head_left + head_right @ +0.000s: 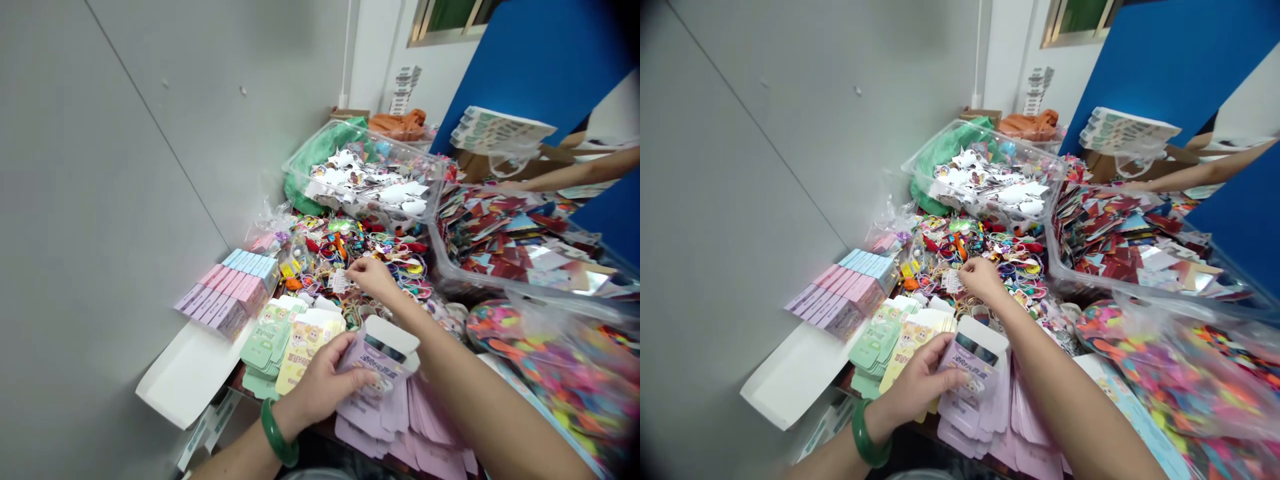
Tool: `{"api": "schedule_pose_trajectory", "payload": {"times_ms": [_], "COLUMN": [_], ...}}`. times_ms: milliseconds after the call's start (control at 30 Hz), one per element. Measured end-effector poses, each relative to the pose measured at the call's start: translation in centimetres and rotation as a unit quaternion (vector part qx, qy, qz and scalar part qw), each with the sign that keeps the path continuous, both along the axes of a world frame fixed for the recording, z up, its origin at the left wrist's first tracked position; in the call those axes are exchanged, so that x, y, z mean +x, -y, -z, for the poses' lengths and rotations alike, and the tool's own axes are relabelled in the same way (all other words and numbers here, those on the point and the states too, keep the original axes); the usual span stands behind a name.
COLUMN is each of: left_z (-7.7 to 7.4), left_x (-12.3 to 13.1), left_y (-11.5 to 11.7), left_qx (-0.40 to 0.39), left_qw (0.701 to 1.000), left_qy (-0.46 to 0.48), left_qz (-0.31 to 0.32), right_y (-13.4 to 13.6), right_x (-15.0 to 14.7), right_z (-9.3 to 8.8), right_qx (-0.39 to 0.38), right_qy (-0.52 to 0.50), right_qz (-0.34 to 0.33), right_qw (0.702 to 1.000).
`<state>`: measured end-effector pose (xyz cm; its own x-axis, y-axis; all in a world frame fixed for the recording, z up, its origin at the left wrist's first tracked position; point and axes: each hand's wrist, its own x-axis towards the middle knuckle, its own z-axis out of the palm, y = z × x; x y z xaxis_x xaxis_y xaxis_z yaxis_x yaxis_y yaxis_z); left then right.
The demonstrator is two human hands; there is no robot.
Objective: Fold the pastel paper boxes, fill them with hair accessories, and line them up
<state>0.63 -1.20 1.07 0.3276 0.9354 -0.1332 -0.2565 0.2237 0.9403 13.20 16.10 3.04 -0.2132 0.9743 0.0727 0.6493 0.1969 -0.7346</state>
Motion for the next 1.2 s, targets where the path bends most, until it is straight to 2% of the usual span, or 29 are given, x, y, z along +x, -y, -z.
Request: {"api": "schedule_pose_trajectory", "payload": {"times_ms": [100,167,233,333,433,633,900,967,1067,1200], "left_z": [0.6,0.8,0.9,0.7,0.4,0.1,0.2,-0.1,-0.8,-1.5], "left_x": [0.2,0.5,0.8,1.4,1.8,2.0,1.8,1.9,2.1,2.1], "left_y": [-0.4,-0.7,-1.0,-1.1,-0.9,-0.6,-0.7,-0.7,-0.8,-1.0], "left_qx": [0.001,0.001,0.007,0.032,0.051,0.121,0.116,0.119,0.1,0.011], "left_qw": [0.999,0.998,0.997,0.996,0.995,0.983,0.983,0.984,0.989,0.999], "left_qy": [0.005,0.003,0.005,-0.001,-0.022,-0.097,-0.112,-0.102,-0.065,-0.002], "left_qz": [-0.052,-0.069,-0.076,-0.084,-0.084,-0.094,-0.091,-0.091,-0.083,-0.035], "right_y": [1.6,4.0,7.1,11.6,14.2,15.4,16.1,15.9,15.4,14.7], "right_x": [3.5,5.5,6.8,7.6,7.8,7.9,7.9,7.8,7.7,8.2], "right_z": [-2.9,-4.9,-6.4,-7.2,-6.6,-5.2,-5.5,-5.5,-5.2,-4.8], "right_qx": [0.054,0.108,0.179,0.254,0.328,0.437,0.466,0.459,0.413,0.361], "right_qy": [-0.051,-0.116,-0.202,-0.191,-0.108,-0.052,-0.014,0.012,0.042,0.041], "right_qz": [0.073,0.105,0.103,0.055,0.024,0.007,-0.013,-0.036,-0.063,-0.035], "right_qw": [0.995,0.982,0.957,0.946,0.938,0.898,0.884,0.888,0.907,0.931]}}
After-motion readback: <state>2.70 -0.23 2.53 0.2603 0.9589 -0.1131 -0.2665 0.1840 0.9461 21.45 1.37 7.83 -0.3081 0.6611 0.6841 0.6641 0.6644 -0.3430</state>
